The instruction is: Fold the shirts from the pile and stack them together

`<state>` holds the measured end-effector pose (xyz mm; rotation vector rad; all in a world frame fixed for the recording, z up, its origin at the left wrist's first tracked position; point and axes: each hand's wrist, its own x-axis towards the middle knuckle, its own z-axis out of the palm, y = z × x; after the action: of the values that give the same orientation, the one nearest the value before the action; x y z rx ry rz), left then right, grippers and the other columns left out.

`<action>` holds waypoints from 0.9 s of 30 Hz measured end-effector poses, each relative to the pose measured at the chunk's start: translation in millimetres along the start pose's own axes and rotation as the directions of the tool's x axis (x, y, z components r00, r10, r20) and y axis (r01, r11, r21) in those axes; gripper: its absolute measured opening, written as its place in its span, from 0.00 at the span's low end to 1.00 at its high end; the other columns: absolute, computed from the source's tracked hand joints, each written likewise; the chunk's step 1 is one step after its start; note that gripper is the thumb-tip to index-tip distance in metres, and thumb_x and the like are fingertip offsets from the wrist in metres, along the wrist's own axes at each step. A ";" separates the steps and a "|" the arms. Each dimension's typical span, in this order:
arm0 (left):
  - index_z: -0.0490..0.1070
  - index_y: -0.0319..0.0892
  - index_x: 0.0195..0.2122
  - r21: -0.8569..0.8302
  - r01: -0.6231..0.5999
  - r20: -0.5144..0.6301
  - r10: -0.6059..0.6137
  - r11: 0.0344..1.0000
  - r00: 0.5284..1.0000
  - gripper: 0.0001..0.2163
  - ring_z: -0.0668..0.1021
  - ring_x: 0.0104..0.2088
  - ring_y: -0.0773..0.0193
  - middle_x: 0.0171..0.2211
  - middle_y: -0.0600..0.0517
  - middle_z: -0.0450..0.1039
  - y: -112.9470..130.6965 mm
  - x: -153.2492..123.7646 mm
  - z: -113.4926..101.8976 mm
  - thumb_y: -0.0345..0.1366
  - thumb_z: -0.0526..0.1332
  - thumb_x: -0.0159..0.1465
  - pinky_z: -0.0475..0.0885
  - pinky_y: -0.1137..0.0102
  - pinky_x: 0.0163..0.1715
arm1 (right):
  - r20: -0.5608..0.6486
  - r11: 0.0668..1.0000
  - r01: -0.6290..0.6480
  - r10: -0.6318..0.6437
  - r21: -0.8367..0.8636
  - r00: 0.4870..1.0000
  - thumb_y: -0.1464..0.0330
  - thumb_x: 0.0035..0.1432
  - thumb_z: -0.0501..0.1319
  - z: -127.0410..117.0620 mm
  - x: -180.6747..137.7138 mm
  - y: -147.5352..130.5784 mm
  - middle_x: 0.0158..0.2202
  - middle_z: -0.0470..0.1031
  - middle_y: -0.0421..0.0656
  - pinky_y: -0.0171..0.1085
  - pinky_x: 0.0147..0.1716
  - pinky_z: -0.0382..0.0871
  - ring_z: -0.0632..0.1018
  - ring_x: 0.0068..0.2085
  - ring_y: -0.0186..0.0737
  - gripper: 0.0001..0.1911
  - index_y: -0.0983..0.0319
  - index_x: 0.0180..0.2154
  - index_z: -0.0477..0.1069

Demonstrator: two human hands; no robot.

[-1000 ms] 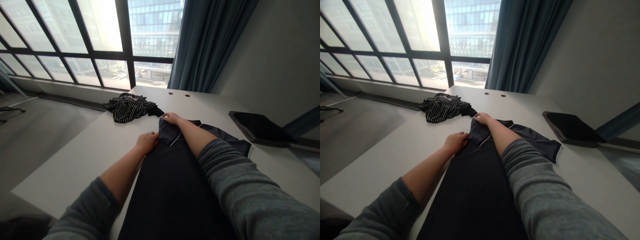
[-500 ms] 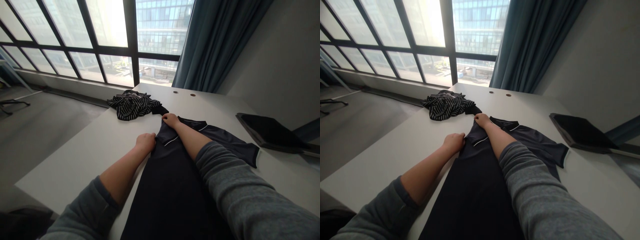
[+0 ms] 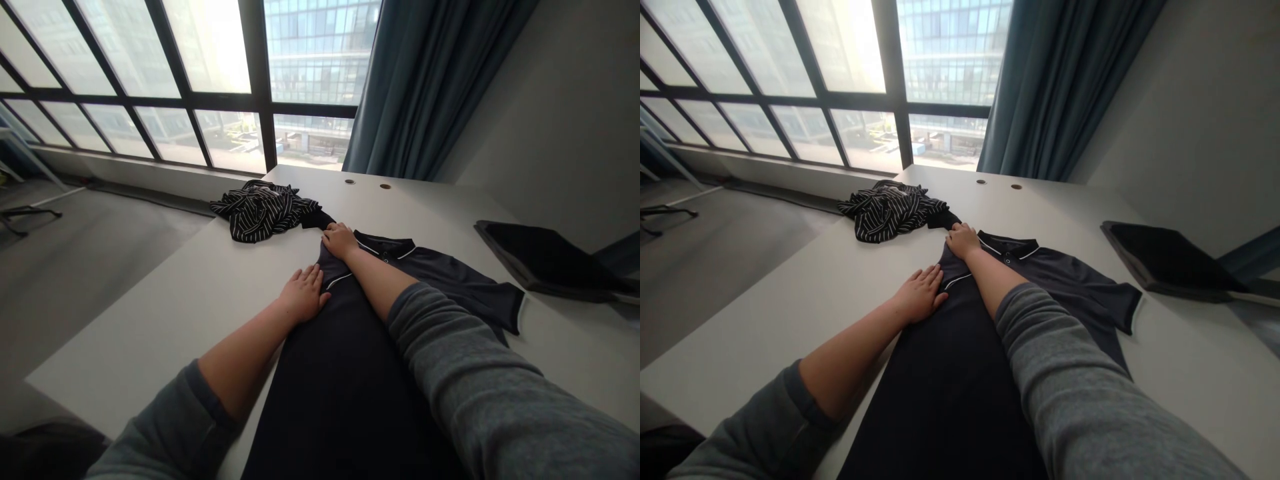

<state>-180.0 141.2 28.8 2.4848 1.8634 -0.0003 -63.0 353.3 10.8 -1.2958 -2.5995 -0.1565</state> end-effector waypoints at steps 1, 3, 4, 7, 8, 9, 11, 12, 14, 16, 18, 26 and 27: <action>0.54 0.33 0.74 -0.005 0.027 0.045 -0.027 1.000 0.999 0.32 0.55 0.75 0.50 0.76 0.39 0.49 0.0 0.1 4.1 0.50 0.46 0.76 0.52 0.55 0.73 | 0.000 1.000 0.016 -0.016 -0.015 1.000 0.62 0.73 0.50 -4.0 -0.9 -1.9 0.61 0.73 0.54 0.51 0.59 0.64 0.68 0.62 0.56 0.22 0.64 0.54 0.79; 0.52 0.33 0.75 -0.015 0.060 0.078 -0.059 0.998 0.995 0.33 0.53 0.76 0.49 0.76 0.39 0.46 -0.3 -0.1 8.5 0.51 0.46 0.76 0.51 0.54 0.73 | 0.010 0.997 0.064 -0.064 -0.040 0.998 0.64 0.74 0.48 -10.9 -4.5 -6.1 0.59 0.75 0.57 0.52 0.62 0.61 0.70 0.62 0.55 0.22 0.66 0.54 0.77; 0.51 0.33 0.75 -0.021 0.066 0.080 -0.064 0.998 0.995 0.34 0.52 0.76 0.49 0.76 0.39 0.45 -0.4 -0.4 8.9 0.51 0.45 0.76 0.51 0.54 0.73 | 0.026 0.994 0.096 -0.095 -0.042 0.995 0.65 0.74 0.47 -13.0 -7.1 -7.8 0.58 0.75 0.58 0.52 0.63 0.59 0.71 0.61 0.54 0.23 0.66 0.54 0.77; 0.50 0.33 0.76 -0.043 0.075 0.096 -0.071 0.996 0.993 0.34 0.51 0.76 0.49 0.77 0.38 0.43 -0.6 -2.2 6.3 0.51 0.47 0.75 0.51 0.55 0.73 | 0.135 0.990 0.142 -0.141 0.005 0.981 0.61 0.75 0.46 -10.7 -16.3 -8.7 0.64 0.71 0.58 0.52 0.68 0.54 0.70 0.65 0.53 0.25 0.67 0.59 0.73; 0.50 0.33 0.76 -0.052 0.076 0.102 -0.071 0.996 0.992 0.34 0.51 0.76 0.48 0.77 0.38 0.42 -0.7 -3.3 5.5 0.51 0.47 0.75 0.51 0.55 0.73 | 0.184 0.991 0.127 -0.131 0.033 0.974 0.59 0.75 0.46 -7.3 -19.0 -7.3 0.69 0.66 0.56 0.52 0.69 0.53 0.66 0.68 0.53 0.27 0.66 0.64 0.69; 0.50 0.34 0.76 -0.061 0.076 0.106 -0.069 0.995 0.992 0.34 0.50 0.76 0.48 0.77 0.37 0.42 -1.0 -4.7 5.2 0.51 0.47 0.75 0.51 0.54 0.73 | 0.233 0.994 0.096 -0.107 0.061 0.967 0.56 0.75 0.46 -3.2 -21.1 -5.2 0.73 0.58 0.55 0.52 0.70 0.51 0.62 0.72 0.53 0.30 0.65 0.68 0.64; 0.50 0.36 0.76 -0.081 0.071 0.103 -0.062 0.994 0.993 0.33 0.50 0.76 0.46 0.77 0.37 0.41 -1.7 -8.2 6.2 0.51 0.48 0.76 0.51 0.53 0.73 | 0.302 0.994 0.020 -0.051 0.103 0.952 0.52 0.74 0.46 5.4 -22.6 0.1 0.77 0.46 0.50 0.54 0.73 0.47 0.52 0.76 0.53 0.36 0.63 0.74 0.52; 0.51 0.38 0.76 -0.091 0.068 0.096 -0.059 0.994 0.994 0.33 0.50 0.76 0.45 0.77 0.38 0.41 -2.1 -10.1 7.5 0.51 0.48 0.75 0.52 0.52 0.73 | 0.318 0.993 -0.006 -0.032 0.118 0.947 0.51 0.74 0.45 9.3 -22.1 2.7 0.78 0.42 0.48 0.54 0.74 0.44 0.49 0.77 0.52 0.37 0.62 0.76 0.48; 0.52 0.41 0.76 -0.105 0.063 0.076 -0.055 0.992 0.996 0.32 0.50 0.76 0.44 0.77 0.39 0.42 -3.2 -13.7 10.7 0.50 0.49 0.75 0.52 0.50 0.72 | 0.323 0.990 -0.034 -0.012 0.137 0.946 0.50 0.74 0.44 14.9 -19.2 6.8 0.78 0.40 0.46 0.55 0.74 0.41 0.47 0.77 0.52 0.39 0.61 0.76 0.45; 0.51 0.42 0.76 -0.109 0.062 0.055 -0.056 0.992 0.997 0.32 0.49 0.76 0.45 0.77 0.40 0.42 -4.3 -16.0 13.6 0.50 0.50 0.75 0.52 0.50 0.72 | 0.317 0.988 -0.043 -0.006 0.147 0.948 0.49 0.73 0.44 17.9 -15.7 8.8 0.78 0.39 0.46 0.55 0.75 0.39 0.46 0.77 0.52 0.39 0.60 0.76 0.45; 0.51 0.42 0.76 -0.105 0.061 0.043 -0.056 0.993 0.997 0.32 0.49 0.76 0.46 0.77 0.40 0.42 -5.6 -17.1 15.2 0.50 0.50 0.75 0.51 0.51 0.73 | 0.312 0.987 -0.050 0.001 0.150 0.950 0.48 0.73 0.44 19.4 -13.2 9.3 0.78 0.39 0.45 0.56 0.75 0.38 0.45 0.77 0.53 0.39 0.60 0.76 0.46; 0.51 0.32 0.75 -0.053 0.073 0.035 -0.072 0.996 0.997 0.34 0.50 0.76 0.46 0.76 0.35 0.43 -3.1 -45.2 18.9 0.52 0.47 0.75 0.50 0.53 0.73 | 0.313 0.988 -0.079 0.034 0.133 0.949 0.46 0.72 0.45 19.1 -12.5 7.8 0.78 0.39 0.48 0.56 0.74 0.39 0.42 0.77 0.59 0.43 0.64 0.77 0.45; 0.51 0.31 0.75 -0.042 0.074 0.041 -0.073 0.996 0.997 0.35 0.51 0.76 0.46 0.76 0.34 0.43 -1.6 -53.9 20.0 0.52 0.46 0.75 0.50 0.53 0.73 | 0.314 0.988 -0.080 0.035 0.134 0.949 0.46 0.72 0.45 19.0 -12.5 7.5 0.78 0.39 0.48 0.55 0.74 0.39 0.42 0.77 0.59 0.43 0.64 0.77 0.45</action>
<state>-196.3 89.4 10.0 2.3693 1.9169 -0.0113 -52.8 352.0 -10.8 -1.4417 -2.7590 0.2659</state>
